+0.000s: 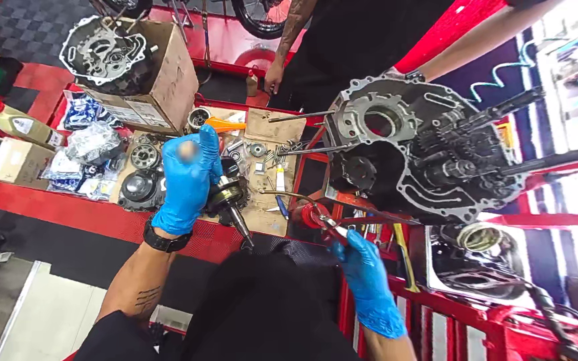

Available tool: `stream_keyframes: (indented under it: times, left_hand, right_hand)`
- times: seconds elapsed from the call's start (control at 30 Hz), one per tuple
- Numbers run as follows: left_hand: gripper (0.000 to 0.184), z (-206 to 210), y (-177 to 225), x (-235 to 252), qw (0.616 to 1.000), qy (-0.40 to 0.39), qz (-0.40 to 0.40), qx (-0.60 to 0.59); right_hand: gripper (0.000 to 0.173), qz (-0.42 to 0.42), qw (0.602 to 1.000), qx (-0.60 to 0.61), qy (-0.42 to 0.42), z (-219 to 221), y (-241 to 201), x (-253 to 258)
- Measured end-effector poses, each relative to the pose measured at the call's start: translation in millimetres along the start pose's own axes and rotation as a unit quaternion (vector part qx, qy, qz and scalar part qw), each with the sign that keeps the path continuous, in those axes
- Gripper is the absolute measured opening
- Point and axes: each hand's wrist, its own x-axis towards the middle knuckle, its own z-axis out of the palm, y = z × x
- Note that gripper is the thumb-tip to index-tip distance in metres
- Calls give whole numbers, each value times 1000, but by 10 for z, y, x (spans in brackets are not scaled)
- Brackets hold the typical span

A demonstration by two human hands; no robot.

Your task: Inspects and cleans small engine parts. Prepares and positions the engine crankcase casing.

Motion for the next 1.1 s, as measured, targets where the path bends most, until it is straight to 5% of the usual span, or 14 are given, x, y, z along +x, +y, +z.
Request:
stream_keyframes:
  times: [0.23, 0.4, 0.5, 0.57, 0.67, 0.73, 0.83, 0.93, 1.1]
  left_hand:
    - [44, -130, -82, -27, 998, 53, 9, 14]
    - [45, -100, -61, -104, 989, 149, 10, 24]
    - [43, -80, -104, -172, 981, 191, 17, 27]
    - [43, -74, -157, -207, 978, 205, 24, 39]
    - [41, -52, -262, -281, 974, 217, 27, 57]
    - [41, -29, -306, -317, 971, 226, 24, 71]
    - [39, 14, -333, -365, 967, 241, 21, 77]
    - [39, 50, -347, -408, 966, 249, 26, 66]
    - [37, 127, -359, -478, 964, 257, 29, 65]
  right_hand:
    - [39, 91, 995, 12, 25, 665, 1651, 1022]
    - [39, 147, 987, -48, 50, 849, 2172, 1440]
    - [63, 133, 962, -234, 36, 730, 1839, 1311]
    - [60, -18, 944, -327, 32, 810, 1282, 1053]
    - [42, -268, 926, -254, -73, 1286, 391, 578]
    - [42, -372, 861, -317, -142, 1675, 83, 345]
    - [40, -451, 759, -452, -130, 2021, 145, 277]
    - [39, -443, 754, -474, -102, 2061, 190, 342]
    - [51, -219, 839, -464, -182, 1973, -13, 538]
